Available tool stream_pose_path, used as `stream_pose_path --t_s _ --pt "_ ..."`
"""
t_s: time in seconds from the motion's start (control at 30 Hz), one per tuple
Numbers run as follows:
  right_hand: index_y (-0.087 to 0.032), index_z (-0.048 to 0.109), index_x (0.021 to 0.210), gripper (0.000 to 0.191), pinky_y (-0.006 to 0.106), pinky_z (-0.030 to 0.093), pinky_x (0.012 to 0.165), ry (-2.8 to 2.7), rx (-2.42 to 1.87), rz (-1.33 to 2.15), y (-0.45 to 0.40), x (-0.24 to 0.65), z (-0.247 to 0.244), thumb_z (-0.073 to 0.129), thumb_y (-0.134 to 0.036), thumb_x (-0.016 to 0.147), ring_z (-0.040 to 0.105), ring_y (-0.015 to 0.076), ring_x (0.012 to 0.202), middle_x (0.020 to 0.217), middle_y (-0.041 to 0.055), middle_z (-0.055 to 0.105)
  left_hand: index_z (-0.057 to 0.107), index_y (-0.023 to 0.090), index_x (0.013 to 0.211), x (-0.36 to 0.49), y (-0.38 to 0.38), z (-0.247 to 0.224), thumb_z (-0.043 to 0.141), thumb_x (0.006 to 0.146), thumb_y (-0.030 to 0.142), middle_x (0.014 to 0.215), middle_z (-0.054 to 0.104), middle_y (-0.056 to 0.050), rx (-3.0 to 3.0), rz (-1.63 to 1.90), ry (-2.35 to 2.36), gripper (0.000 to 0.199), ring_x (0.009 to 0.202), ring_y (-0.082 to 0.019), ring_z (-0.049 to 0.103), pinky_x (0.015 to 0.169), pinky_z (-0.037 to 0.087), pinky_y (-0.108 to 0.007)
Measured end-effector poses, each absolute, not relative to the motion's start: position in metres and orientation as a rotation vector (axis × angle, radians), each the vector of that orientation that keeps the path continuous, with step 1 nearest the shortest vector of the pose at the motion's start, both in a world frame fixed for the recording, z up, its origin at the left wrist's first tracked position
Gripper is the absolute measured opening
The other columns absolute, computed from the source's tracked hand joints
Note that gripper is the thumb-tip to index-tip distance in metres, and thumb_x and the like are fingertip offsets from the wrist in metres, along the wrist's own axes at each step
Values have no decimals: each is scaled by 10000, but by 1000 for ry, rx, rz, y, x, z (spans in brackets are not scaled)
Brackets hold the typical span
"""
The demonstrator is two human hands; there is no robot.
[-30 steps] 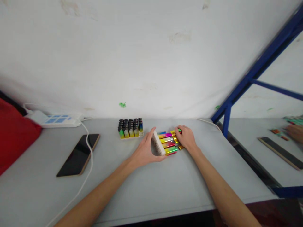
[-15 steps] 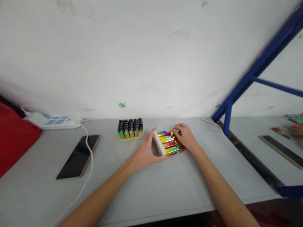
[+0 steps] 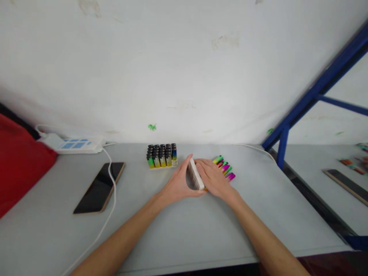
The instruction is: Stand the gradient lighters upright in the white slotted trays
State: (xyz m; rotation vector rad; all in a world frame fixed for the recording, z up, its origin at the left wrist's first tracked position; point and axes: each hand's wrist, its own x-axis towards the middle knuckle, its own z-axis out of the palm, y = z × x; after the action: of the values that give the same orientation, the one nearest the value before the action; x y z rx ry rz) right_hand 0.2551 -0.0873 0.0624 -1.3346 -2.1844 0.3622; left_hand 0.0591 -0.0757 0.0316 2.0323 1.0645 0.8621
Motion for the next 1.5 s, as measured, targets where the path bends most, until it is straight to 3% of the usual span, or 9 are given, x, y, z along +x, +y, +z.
stream_pose_path --t_s 0.17,0.33,0.57,0.8,0.93,1.1,1.2,1.33,1.5 --pt "-192 742 1263 372 482 500 1124 -2343 -1470 134 -78 273 58 382 -268 1207 694 317 1231 1313 148 788 294 282 1774 59 -73 31 1043 639 526 1763 495 -173 2036 882 1039 1381 1593 -457 531 1355 428 -622" --pt "-195 714 1207 290 442 480 1110 -2281 -1598 163 -73 293 60 440 -290 1202 708 296 1187 1234 122 801 298 355 1771 56 -70 27 1056 634 495 1789 454 -161 2046 897 999 1373 1617 -475 490 1365 382 -671" --pt "-208 644 1514 430 411 471 1135 -2283 -1622 206 -78 294 71 376 -191 1178 710 271 1271 1398 120 786 320 318 1761 55 -69 25 1047 657 509 1784 456 -172 2029 908 1001 1335 1625 -470 479 1360 388 -679" --pt "-235 714 1479 416 546 438 1208 -2390 -1580 -38 -98 261 65 427 -305 1186 586 375 1386 1551 145 691 382 323 1736 58 -70 23 1077 606 518 1758 492 -166 1974 957 998 1340 1608 -444 510 1356 418 -647" --pt "-201 739 1383 385 541 444 1199 -2352 -1601 -54 -96 260 58 434 -344 1196 592 363 1342 1502 148 707 382 313 1729 57 -70 23 1054 643 495 1758 483 -166 2001 990 968 1290 1600 -427 521 1343 446 -634" --pt "-192 741 1292 342 526 456 1194 -2348 -1608 -23 -87 274 57 425 -246 1171 628 326 1283 1405 142 751 424 321 1695 47 -73 36 1012 691 452 1673 555 -142 2151 956 926 1171 1549 -400 568 1324 478 -610" --pt "-224 725 1362 364 583 402 1265 -2313 -1615 -8 -91 273 59 420 -218 1163 640 312 1296 1410 120 759 511 294 1638 45 -73 44 1013 707 453 1596 610 -133 2236 918 947 1070 1521 -388 591 1341 460 -572" --pt "-263 686 1497 395 694 298 1328 -2333 -1624 -69 -101 259 57 466 -288 1171 570 366 1437 1543 131 692 515 278 1643 50 -71 45 1058 663 524 1647 581 -152 2218 861 999 1147 1569 -394 548 1353 444 -550" --pt "-240 713 1460 373 681 291 1344 -2341 -1633 -92 -103 252 52 502 -295 1157 547 372 1445 1567 155 669 538 277 1618 44 -69 46 1014 708 498 1612 598 -146 2239 832 991 1051 1552 -391 558 1356 435 -549"
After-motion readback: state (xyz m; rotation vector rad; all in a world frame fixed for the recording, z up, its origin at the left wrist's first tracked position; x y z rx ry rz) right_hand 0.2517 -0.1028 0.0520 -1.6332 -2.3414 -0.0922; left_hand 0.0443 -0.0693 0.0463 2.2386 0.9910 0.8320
